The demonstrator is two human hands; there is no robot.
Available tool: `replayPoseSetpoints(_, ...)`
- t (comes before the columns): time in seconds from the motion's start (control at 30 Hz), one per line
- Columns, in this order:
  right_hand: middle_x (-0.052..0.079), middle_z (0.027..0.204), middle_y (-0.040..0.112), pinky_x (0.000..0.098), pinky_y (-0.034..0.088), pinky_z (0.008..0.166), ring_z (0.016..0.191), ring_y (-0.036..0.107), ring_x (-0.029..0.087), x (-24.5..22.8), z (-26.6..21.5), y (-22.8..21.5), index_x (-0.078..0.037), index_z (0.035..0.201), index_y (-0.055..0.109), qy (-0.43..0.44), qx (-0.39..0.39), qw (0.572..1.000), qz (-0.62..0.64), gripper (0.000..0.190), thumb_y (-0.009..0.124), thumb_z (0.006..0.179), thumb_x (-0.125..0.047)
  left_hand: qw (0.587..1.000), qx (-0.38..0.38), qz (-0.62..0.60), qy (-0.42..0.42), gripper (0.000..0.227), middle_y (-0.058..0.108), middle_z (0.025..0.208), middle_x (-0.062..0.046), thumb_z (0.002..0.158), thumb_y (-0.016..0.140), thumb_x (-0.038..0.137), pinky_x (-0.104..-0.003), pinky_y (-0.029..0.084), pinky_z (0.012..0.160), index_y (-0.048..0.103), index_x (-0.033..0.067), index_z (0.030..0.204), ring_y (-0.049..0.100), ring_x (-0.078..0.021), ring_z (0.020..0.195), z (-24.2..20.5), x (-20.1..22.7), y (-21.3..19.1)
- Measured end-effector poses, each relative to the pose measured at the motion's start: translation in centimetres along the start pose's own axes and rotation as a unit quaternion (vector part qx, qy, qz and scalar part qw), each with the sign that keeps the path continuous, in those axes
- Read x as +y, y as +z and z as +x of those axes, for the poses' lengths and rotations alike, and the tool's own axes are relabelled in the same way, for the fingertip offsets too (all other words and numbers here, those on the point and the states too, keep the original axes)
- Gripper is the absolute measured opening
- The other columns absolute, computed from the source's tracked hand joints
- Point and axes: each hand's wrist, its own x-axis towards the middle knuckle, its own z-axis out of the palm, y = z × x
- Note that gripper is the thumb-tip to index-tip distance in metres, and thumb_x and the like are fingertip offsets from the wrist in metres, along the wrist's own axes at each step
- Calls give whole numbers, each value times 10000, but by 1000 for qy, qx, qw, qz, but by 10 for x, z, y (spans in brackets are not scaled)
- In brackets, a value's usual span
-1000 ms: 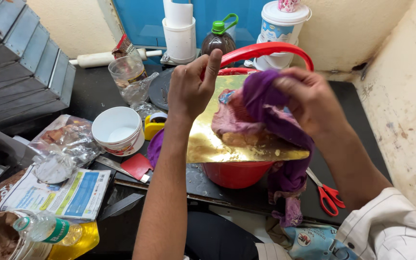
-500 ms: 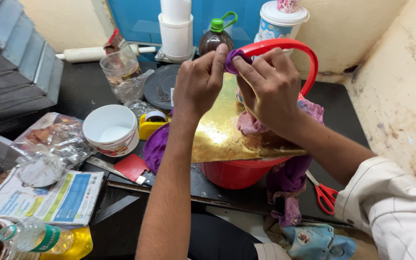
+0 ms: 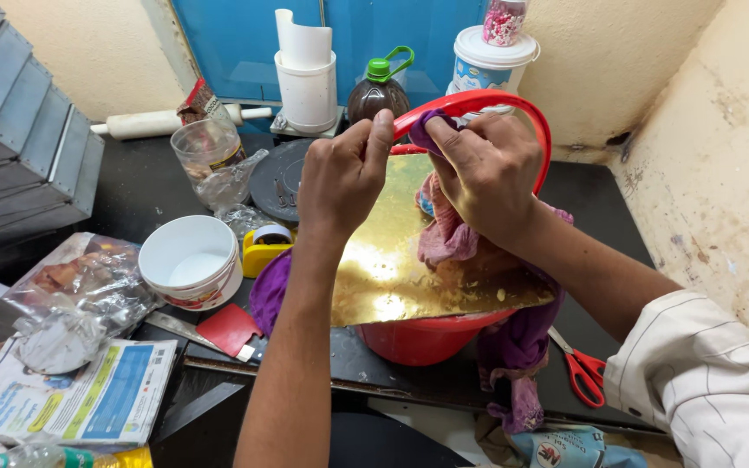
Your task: The person uses red scissors to trim a purple cloth and then wipes the inside and outside of a red bucket with the cloth. They also handle a yellow plastic bag and a gold-colored square sheet during the process.
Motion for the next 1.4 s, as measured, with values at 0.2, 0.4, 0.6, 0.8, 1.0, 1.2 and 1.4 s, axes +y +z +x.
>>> replayPoseSetpoints(0.2,99,829,683,403,494,672,690,657,255,13,-16,7,-49,1239,710,132,6,989,60,345,866,942,-130,1000,3,22,-4,517,538,521,-159,1076,540,406,-480,398,471,607,69,689,562,-355,460,-3,1,3)
replayPoseSetpoints(0.4,180,1047,750,396,577,755,859,745,306,37,-30,11,-67,1221,705,188,27,980,61,281,802,958,-54,1000,18,20,11,481,565,552,-159,1079,538,395,-494,402,473,628,80,728,590,-360,498,-3,3,6)
replayPoseSetpoints(0.6,175,911,725,414,573,713,798,726,319,17,-12,4,-94,1170,749,226,6,973,49,224,739,967,0,999,39,14,31,493,588,599,-173,1095,527,389,-492,431,513,634,74,731,615,-373,553,0,3,-1)
replayPoseSetpoints(0.8,78,683,582,432,460,609,621,597,255,-25,-10,3,-28,1214,709,42,-14,989,141,347,769,876,-76,999,-8,-29,37,465,551,543,-143,1105,483,361,-458,430,504,674,65,802,603,-322,496,-10,7,-7)
replayPoseSetpoints(1.0,107,676,597,430,464,585,574,589,290,23,-24,-15,-67,1221,737,124,9,992,19,290,793,936,-85,1000,-14,-4,23,449,538,533,-146,1095,535,326,-439,406,491,654,48,763,576,-301,458,-6,11,-5)
replayPoseSetpoints(1.2,153,861,714,409,539,650,719,700,317,51,-49,-3,-82,1218,725,184,14,980,71,280,758,947,-26,999,-6,-11,33,439,512,557,-116,1110,561,294,-400,404,497,612,20,770,522,-248,450,-10,10,0)
replayPoseSetpoints(1.4,167,951,737,357,572,658,768,743,285,48,-51,7,-68,1244,705,240,61,960,133,252,734,1001,-6,1000,-13,10,9,424,460,524,-100,1105,546,301,-377,371,472,642,19,805,467,-185,426,-9,14,5)
